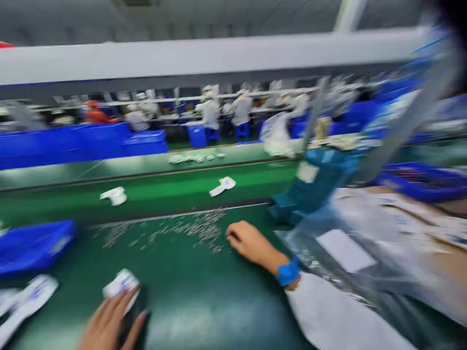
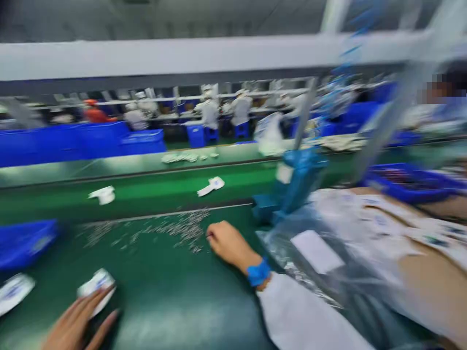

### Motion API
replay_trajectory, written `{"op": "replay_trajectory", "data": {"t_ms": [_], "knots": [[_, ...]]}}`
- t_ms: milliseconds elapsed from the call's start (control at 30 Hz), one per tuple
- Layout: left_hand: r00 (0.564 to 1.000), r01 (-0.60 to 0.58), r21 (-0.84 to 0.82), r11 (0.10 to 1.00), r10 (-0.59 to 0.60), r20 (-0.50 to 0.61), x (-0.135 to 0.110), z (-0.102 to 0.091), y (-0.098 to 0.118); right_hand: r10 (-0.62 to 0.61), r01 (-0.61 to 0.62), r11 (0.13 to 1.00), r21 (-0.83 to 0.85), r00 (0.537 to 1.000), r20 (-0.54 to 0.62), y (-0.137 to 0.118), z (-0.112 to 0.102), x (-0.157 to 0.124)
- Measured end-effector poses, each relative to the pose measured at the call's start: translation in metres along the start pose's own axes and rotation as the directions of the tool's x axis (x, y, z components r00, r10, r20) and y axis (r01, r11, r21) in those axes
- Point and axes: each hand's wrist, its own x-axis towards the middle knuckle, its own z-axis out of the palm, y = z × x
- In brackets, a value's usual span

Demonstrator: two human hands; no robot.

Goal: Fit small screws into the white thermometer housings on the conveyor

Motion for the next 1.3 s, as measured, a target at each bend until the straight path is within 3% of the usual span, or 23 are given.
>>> {"op": "replay_trajectory", "data": {"t_ms": [100, 167, 267, 367, 500, 633, 833, 967, 1133, 1300], "knots": [[0.986, 0.086, -0.03, 0.996, -0.08, 0.147, -0.028, -0.021, 0.023, 0.011, -0.011, 0.994, 0.112, 1.0, 0.002, 0.016, 0.009, 0.005], [0.968, 0.134, -0.091, 0.987, -0.111, 0.223, -0.025, -0.022, 0.049, 0.033, -0.036, 0.983, 0.178, 0.999, 0.021, 0.022, 0.012, 0.005], [0.962, 0.114, -0.217, 0.97, -0.053, 0.269, -0.015, -0.021, 0.086, 0.086, -0.09, 0.971, 0.223, 0.996, 0.027, 0.023, 0.008, 0.002], [0.958, 0.101, -0.31, 0.945, -0.009, 0.285, -0.012, -0.023, 0.106, 0.171, -0.178, 0.936, 0.302, 0.984, 0.049, 0.025, 0.001, 0.002], [0.937, 0.116, -0.328, 0.937, 0.006, 0.35, -0.013, -0.025, 0.11, 0.183, -0.238, 0.851, 0.467, 0.97, 0.161, 0.026, -0.006, 0.003], [0.92, 0.153, -0.313, 0.937, -0.019, 0.392, -0.014, -0.021, 0.118, 0.063, -0.271, 0.778, 0.566, 0.931, 0.359, 0.005, -0.01, -0.003], [0.946, 0.109, -0.241, 0.964, -0.026, 0.322, -0.008, 0.004, 0.133, -0.199, -0.234, 0.825, 0.515, 0.732, 0.652, -0.066, -0.01, -0.008], [0.934, 0.123, -0.244, 0.962, -0.029, 0.356, -0.005, 0.012, 0.133, -0.219, -0.125, 0.906, 0.404, 0.679, 0.701, -0.091, 0.004, -0.004], [0.93, 0.131, -0.273, 0.953, -0.022, 0.368, -0.007, 0.01, 0.132, -0.163, -0.09, 0.942, 0.323, 0.72, 0.675, -0.097, 0.009, -0.004], [0.933, 0.125, -0.286, 0.95, -0.014, 0.36, -0.007, 0.01, 0.132, -0.199, -0.086, 0.94, 0.331, 0.649, 0.735, -0.1, 0.004, -0.002]]}}
